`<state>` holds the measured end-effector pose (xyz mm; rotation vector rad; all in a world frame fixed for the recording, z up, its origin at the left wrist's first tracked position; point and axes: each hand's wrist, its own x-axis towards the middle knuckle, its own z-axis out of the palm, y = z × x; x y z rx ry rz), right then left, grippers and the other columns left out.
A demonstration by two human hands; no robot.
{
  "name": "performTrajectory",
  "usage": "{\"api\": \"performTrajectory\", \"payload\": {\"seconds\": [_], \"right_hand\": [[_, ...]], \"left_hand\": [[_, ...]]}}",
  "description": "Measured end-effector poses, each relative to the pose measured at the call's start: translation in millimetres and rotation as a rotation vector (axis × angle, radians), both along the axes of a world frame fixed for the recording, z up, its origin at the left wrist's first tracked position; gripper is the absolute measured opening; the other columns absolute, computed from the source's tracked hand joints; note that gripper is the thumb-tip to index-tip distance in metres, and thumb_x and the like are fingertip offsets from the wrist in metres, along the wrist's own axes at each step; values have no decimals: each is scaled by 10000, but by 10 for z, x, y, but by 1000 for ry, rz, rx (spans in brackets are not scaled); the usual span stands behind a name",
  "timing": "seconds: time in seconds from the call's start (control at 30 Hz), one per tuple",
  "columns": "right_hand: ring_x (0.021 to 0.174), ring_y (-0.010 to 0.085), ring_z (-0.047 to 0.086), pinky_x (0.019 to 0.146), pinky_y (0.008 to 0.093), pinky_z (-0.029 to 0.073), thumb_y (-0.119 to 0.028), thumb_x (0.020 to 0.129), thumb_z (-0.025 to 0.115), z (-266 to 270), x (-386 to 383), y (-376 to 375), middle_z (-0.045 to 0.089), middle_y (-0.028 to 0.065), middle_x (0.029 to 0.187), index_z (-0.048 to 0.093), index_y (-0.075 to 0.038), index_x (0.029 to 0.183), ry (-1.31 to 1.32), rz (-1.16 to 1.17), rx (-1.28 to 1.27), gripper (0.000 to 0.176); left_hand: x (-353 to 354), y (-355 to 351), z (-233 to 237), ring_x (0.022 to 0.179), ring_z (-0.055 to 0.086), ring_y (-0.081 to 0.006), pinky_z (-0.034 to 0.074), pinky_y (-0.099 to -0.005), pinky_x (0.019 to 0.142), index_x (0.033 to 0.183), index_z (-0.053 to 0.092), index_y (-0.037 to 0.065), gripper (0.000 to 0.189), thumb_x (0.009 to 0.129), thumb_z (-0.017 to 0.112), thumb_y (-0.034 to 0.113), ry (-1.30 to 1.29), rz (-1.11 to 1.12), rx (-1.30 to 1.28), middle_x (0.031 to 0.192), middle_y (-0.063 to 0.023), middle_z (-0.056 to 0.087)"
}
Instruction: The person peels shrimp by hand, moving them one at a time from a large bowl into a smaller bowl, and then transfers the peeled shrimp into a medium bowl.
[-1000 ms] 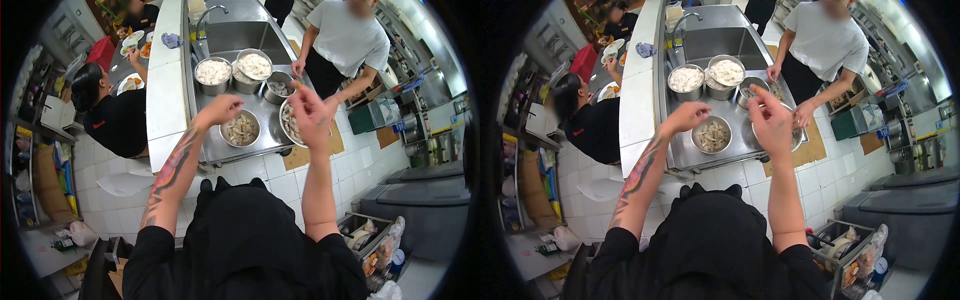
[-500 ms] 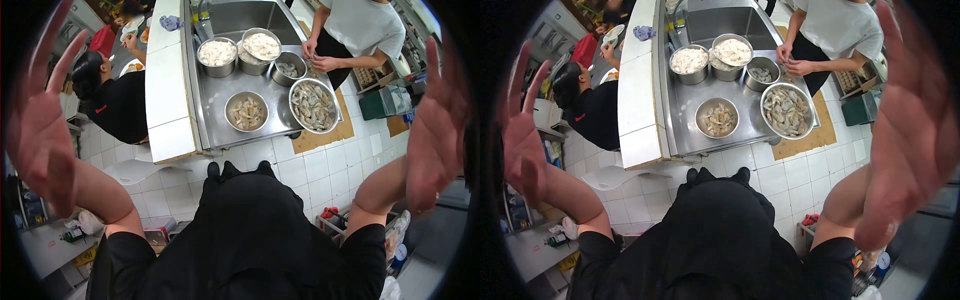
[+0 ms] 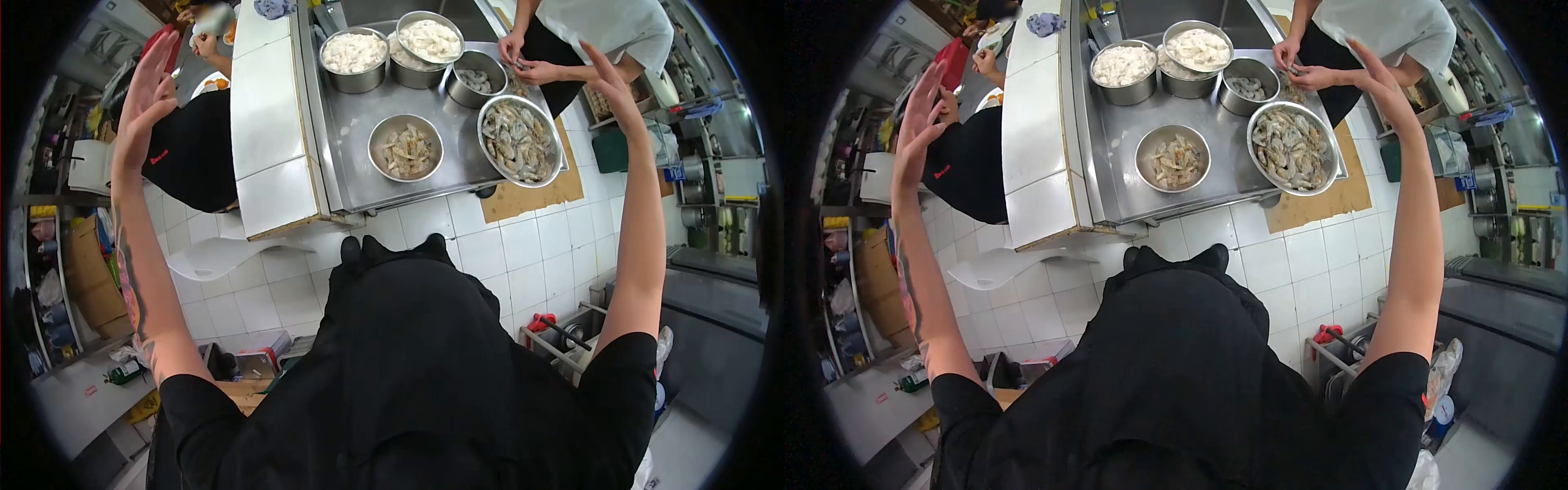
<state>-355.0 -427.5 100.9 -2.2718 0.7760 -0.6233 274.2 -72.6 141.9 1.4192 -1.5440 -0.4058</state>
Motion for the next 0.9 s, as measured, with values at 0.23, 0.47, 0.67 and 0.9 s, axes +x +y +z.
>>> {"api": "performTrajectory", "payload": {"seconds": [0.23, 0.47, 0.67, 0.9], "right_hand": [[1497, 249, 340, 1211, 367, 261, -137, 904, 520, -906, -980, -176, 405, 178, 1592, 339, -70, 1592, 55, -359, 356, 715], [1357, 262, 507, 1113, 375, 416, -152, 919, 640, -1168, -227, 67, 551, 176, 1442, 409, -129, 1556, 109, -140, 358, 678], [1102, 200, 674, 955, 340, 524, -141, 897, 656, -1424, 406, 553, 720, 103, 1157, 603, -89, 1387, 206, -123, 137, 496], [948, 151, 698, 849, 309, 546, -88, 947, 611, -2102, 478, 1050, 744, 94, 1092, 666, 11, 1255, 355, -203, 83, 328]], "left_hand": [[407, 357, -522, 1521, 317, -273, 263, -455, 1211, 1598, 329, 81, 923, 793, 705, 329, 128, 108, 170, 1621, -128, 381], [-443, -233, -585, 1387, 491, -244, 362, -411, 1138, 1549, 431, 80, 785, 835, 695, 273, 259, -145, 253, 1478, -121, 544], [-1416, -866, -899, 1269, 567, -226, 432, -416, 1092, 1529, 476, 139, 693, 875, 696, 205, 92, -414, 335, 1399, -93, 600], [-2061, -1305, -1328, 1136, 636, -209, 514, -372, 990, 1510, 499, 145, 595, 936, 646, 90, 5, -488, 350, 1331, -103, 634]]}}
